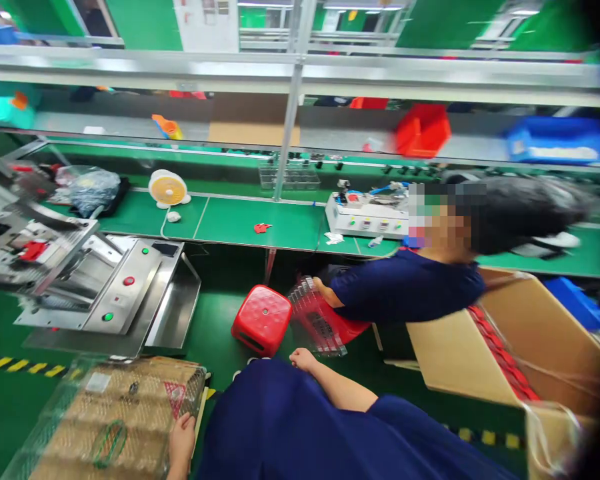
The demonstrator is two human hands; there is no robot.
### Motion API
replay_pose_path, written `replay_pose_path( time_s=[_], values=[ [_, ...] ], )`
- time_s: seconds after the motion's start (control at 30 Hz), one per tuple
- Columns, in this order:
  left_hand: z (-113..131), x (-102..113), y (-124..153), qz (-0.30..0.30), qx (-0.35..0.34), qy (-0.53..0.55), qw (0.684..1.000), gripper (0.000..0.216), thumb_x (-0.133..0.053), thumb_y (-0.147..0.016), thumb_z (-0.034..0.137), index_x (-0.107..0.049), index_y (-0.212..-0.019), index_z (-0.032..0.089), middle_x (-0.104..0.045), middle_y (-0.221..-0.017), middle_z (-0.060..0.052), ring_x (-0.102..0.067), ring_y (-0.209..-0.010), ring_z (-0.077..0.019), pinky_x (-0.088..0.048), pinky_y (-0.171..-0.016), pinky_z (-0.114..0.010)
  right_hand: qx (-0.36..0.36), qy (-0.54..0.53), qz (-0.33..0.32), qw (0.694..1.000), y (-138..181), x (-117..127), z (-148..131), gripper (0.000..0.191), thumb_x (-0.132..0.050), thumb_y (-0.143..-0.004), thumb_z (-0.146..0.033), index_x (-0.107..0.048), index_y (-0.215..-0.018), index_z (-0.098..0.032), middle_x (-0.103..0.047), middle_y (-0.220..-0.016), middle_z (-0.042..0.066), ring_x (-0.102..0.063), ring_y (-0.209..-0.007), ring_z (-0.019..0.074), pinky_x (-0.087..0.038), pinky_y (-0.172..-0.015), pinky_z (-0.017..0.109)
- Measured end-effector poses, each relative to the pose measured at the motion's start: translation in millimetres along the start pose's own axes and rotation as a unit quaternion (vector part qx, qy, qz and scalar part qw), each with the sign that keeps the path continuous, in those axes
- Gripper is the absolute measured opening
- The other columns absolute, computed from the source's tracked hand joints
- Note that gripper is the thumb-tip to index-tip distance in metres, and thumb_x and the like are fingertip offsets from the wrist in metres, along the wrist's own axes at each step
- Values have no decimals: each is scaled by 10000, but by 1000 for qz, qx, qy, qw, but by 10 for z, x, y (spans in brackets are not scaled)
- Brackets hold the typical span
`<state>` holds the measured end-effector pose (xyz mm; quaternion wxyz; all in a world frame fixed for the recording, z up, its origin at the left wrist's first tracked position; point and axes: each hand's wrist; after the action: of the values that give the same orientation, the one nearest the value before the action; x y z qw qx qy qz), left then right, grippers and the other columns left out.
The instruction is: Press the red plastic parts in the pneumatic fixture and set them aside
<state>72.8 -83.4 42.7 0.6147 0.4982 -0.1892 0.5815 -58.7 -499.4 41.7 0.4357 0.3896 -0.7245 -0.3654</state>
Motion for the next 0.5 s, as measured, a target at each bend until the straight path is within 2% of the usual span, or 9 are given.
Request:
replay_pose_path(
  time_s=[0.13,0.3,0.4,0.5],
  values=[
    [-18,-125,152,-37,69,88,993,161,-558,-708,304,-677,-724,197,-762,-803,-74,-769,-907,-306,-565,-772,-317,7,53,-11,999,-156,263,-51,203,-624,-1067,-327,-627,-979,-143,-586,-760,-28,-538,-545,103,-461,-489,195],
    [-123,-284,356,-12,125,149,981,124,-562,-648,305,-654,-697,237,-757,-792,-36,-769,-942,-310,-549,-824,-317,10,100,-5,995,-343,528,-171,258,-633,-1017,-442,-588,-912,-210,-581,-709,4,-586,-552,152,-459,-434,208],
    [-198,-332,460,11,137,163,977,110,-520,-614,310,-622,-620,271,-736,-693,-10,-778,-888,-337,-563,-826,-349,30,109,-9,994,-454,515,-325,320,-685,-872,-511,-503,-786,-262,-543,-615,39,-645,-542,256,-423,-334,237],
    [-270,-338,479,43,142,156,977,95,-503,-568,306,-596,-554,293,-735,-637,16,-786,-843,-331,-573,-798,-333,61,111,-19,992,-536,324,-563,370,-740,-753,-515,-452,-727,-283,-507,-567,58,-670,-550,309,-394,-292,239]
  ],
)
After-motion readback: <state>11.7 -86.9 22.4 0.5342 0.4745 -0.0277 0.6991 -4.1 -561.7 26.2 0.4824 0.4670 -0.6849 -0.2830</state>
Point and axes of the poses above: each hand's wrist, its own y-axis away from the middle knuckle, its own x-axis out of the back of the hand, z = x × y
